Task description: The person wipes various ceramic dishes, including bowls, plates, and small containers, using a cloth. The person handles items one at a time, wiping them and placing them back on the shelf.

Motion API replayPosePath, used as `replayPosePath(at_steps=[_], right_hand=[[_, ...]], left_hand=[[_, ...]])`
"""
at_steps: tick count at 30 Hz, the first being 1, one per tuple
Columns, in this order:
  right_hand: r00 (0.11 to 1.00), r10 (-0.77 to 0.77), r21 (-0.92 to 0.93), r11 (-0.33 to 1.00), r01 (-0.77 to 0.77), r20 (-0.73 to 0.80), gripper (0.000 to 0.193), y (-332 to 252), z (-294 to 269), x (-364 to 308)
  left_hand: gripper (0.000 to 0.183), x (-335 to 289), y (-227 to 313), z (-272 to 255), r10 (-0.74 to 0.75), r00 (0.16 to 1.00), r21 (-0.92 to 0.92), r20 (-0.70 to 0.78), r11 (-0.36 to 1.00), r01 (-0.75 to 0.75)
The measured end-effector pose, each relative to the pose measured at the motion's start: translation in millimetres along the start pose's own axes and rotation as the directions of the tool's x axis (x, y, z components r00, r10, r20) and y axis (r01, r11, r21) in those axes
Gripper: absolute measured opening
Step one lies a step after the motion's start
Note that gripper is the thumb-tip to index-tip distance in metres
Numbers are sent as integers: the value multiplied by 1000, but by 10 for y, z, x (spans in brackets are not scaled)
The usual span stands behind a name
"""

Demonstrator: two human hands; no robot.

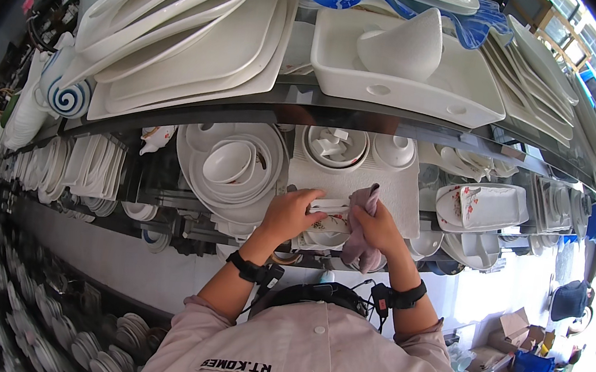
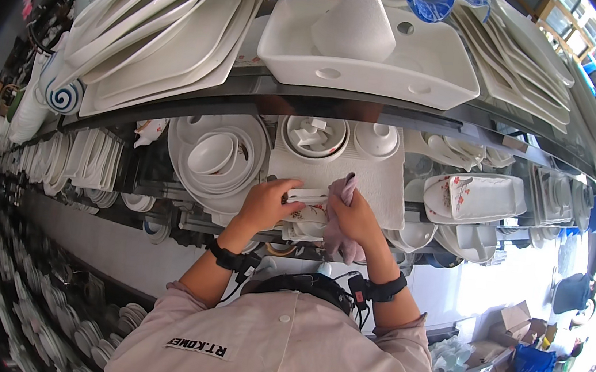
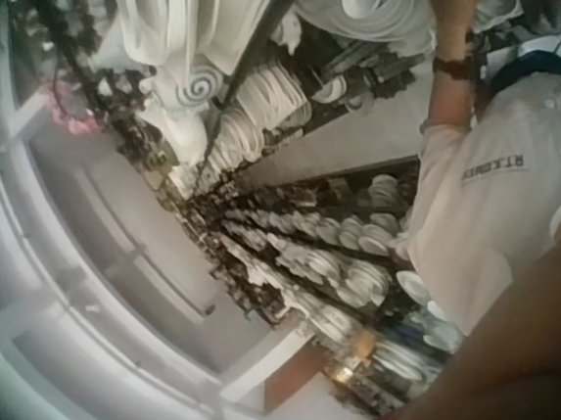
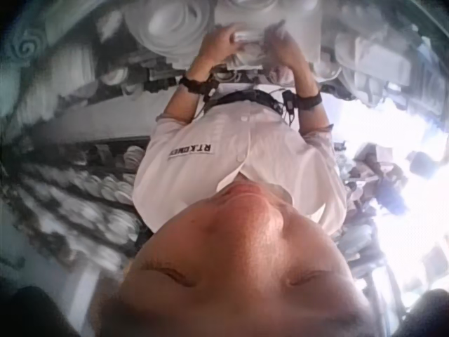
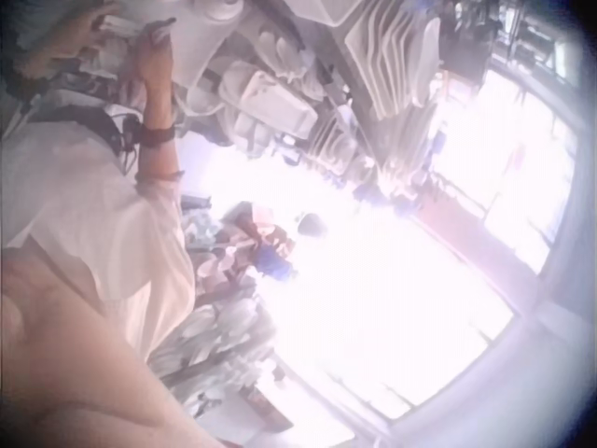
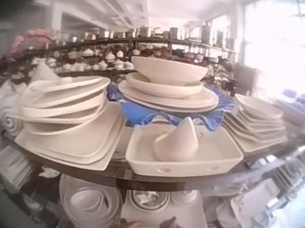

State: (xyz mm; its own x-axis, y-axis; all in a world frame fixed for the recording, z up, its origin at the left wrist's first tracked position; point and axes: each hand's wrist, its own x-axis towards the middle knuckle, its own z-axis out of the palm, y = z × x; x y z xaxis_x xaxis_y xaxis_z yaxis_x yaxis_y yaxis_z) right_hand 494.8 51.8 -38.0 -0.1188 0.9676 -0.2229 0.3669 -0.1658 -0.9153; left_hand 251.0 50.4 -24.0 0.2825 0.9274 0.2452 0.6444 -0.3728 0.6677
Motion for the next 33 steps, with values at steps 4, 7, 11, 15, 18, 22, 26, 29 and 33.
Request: replayPosePath(at_steps=[4,7,11,15,18,22,26,29,33], right_hand=[[1000,29,59,998,-29,-5,40,53,33,21],[998,55,80,995,-55,-1,38,41,34,27],[998,63,109,992,-63,0,38,12,37,21],[997,70,121,991,-64,-39,39,-43,10,-29],[995,68,110,992,-60,-70,40,-119,-31,-74],[991,30,131,991,-13,-129,39,-303,-63,-167],[985,-20,155,987,48,-174,35,-475,-92,-236],[989,-29,190,980,57,-146,34,-540,-130,-273],[986,-49,182,980,78,-158,33,-559,-169,-296]], left_hand=[[38,31,-68,26,-21,992,93,120,996,10],[36,35,-39,41,-48,990,114,131,993,33],[38,42,-55,53,-51,990,107,130,994,37],[44,82,-34,35,-33,978,106,204,994,11],[46,102,30,-15,-70,970,107,232,993,46],[45,109,13,0,-46,982,107,185,994,26],[40,160,94,-19,-48,995,58,82,997,44],[38,243,186,-115,-83,997,15,-6,996,83],[39,414,143,-194,-84,983,43,-165,995,92]])
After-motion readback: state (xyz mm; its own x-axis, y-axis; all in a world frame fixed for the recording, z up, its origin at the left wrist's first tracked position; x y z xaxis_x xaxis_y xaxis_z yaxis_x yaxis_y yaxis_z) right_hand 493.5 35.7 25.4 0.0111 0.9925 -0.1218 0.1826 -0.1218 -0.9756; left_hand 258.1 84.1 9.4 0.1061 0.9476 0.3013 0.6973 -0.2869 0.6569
